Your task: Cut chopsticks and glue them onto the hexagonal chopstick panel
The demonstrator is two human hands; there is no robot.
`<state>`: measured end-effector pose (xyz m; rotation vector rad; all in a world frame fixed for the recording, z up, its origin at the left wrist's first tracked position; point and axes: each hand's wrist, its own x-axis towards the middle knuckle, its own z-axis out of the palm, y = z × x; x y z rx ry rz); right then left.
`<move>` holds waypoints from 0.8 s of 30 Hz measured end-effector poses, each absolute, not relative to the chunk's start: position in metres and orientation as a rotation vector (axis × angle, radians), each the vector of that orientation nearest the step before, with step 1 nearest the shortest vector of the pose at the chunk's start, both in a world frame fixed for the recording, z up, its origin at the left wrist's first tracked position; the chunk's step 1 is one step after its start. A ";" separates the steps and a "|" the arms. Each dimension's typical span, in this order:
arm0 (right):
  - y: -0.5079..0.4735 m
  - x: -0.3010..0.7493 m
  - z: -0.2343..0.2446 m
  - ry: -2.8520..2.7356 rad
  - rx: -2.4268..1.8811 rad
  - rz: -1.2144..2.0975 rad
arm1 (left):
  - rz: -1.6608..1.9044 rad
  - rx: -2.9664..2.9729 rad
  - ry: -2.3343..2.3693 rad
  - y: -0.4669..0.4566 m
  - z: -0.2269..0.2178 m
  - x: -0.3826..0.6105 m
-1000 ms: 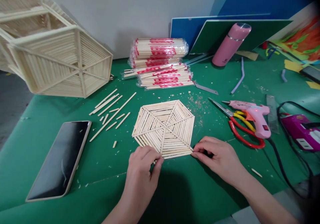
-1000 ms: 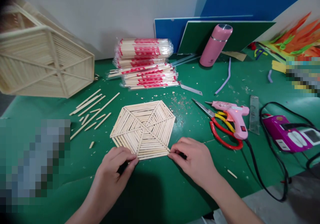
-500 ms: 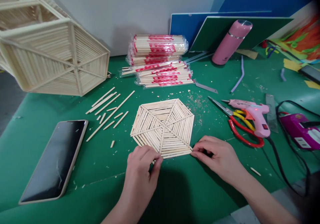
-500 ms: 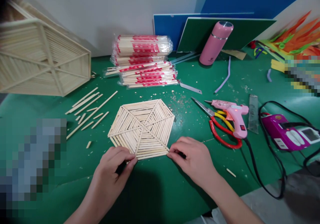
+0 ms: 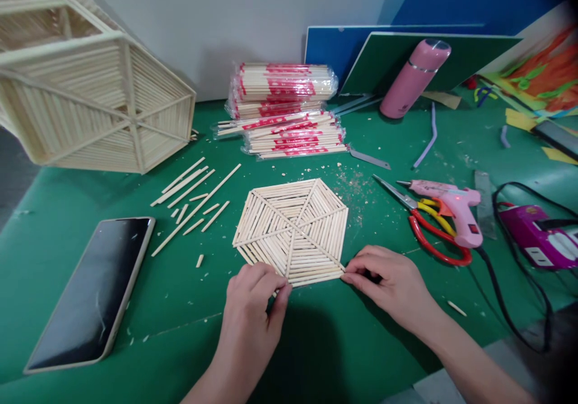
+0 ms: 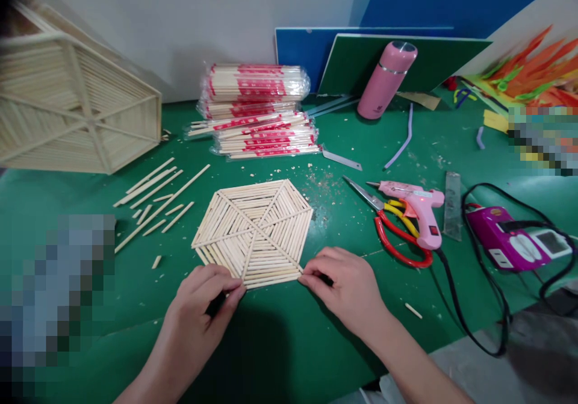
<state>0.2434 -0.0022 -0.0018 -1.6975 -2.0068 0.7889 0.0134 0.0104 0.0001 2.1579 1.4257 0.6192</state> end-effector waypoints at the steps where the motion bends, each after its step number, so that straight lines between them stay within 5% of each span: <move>1: -0.002 0.244 -0.001 -2.013 -1.694 0.797 | 0.623 2.164 1.421 0.010 0.000 0.013; 24: -0.001 0.253 -0.009 -2.349 -1.393 0.372 | 0.602 2.772 1.463 -0.001 -0.001 0.023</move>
